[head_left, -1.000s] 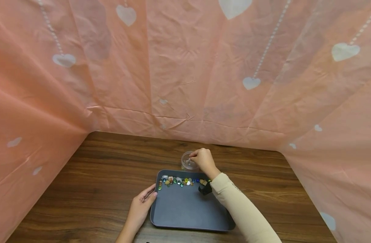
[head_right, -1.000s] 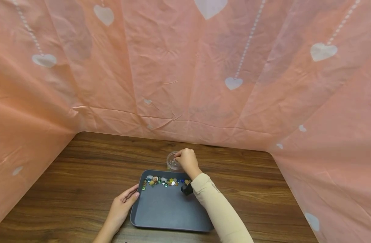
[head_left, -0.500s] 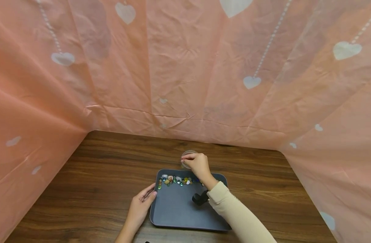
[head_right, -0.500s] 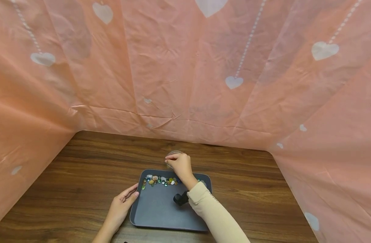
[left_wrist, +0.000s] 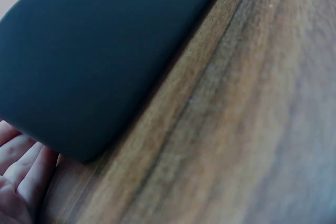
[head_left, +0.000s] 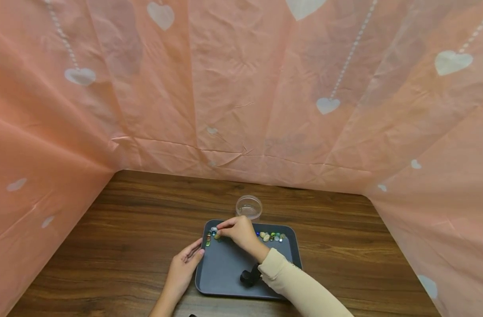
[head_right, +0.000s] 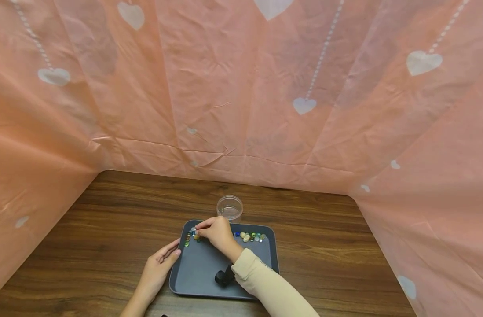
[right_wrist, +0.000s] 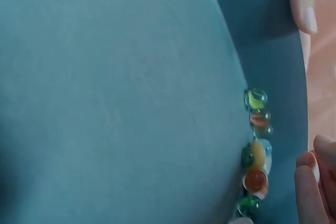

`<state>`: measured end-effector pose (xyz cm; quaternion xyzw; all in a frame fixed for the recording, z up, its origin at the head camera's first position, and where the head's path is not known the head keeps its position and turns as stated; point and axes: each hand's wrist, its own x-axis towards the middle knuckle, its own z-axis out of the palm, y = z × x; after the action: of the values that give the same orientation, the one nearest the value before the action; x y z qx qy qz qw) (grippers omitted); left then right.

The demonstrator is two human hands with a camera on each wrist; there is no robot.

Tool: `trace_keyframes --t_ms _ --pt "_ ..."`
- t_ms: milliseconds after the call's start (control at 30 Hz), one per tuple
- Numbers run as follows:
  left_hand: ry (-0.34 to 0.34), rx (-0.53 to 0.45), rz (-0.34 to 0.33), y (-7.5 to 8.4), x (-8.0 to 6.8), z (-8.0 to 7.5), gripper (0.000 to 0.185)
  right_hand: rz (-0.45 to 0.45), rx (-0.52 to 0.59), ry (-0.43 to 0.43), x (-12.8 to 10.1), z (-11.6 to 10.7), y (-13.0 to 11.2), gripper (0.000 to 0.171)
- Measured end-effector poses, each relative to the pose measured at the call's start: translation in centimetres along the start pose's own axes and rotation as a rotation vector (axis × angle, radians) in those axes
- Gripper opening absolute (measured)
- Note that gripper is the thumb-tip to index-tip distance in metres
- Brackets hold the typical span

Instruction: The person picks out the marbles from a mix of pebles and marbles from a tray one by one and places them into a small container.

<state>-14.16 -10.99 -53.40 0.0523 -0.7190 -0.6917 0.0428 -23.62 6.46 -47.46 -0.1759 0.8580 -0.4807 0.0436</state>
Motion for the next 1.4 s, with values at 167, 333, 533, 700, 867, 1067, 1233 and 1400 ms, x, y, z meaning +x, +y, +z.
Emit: trace_keyframes --t_ms 167,333,533,700,867,1067,1233,1400 --pt "-0.003 -0.006 0.004 0.0 0.0 -0.1 0.044 0.000 0.013 -0.030 -0.2 0.7 0.2 0.012" --pt "-0.006 -0.022 0.005 0.1 0.0 -0.1 0.044 -0.006 -0.018 -0.045 -0.4 1.3 0.3 0.013" --pt "-0.009 -0.015 0.003 0.1 0.0 0.0 0.044 0.009 -0.054 -0.076 -0.5 1.8 0.3 0.012" --pt "-0.010 -0.013 -0.003 0.0 0.0 0.0 0.044 -0.015 -0.074 -0.096 -0.4 2.4 0.6 0.012" --pt "-0.004 -0.012 -0.002 0.0 0.0 0.0 0.044 -0.024 -0.085 -0.106 -0.3 2.7 0.7 0.011" --pt "-0.011 -0.008 0.005 0.1 0.1 -0.1 0.045 -0.031 -0.094 -0.123 -0.3 2.9 0.5 0.011" --pt "-0.015 -0.009 0.006 0.1 0.1 -0.1 0.045 -0.048 -0.134 -0.127 -0.3 3.1 0.4 0.009" --pt "-0.008 -0.012 0.004 0.0 0.1 -0.1 0.044 -0.100 -0.184 -0.140 -0.1 3.3 0.2 0.007"
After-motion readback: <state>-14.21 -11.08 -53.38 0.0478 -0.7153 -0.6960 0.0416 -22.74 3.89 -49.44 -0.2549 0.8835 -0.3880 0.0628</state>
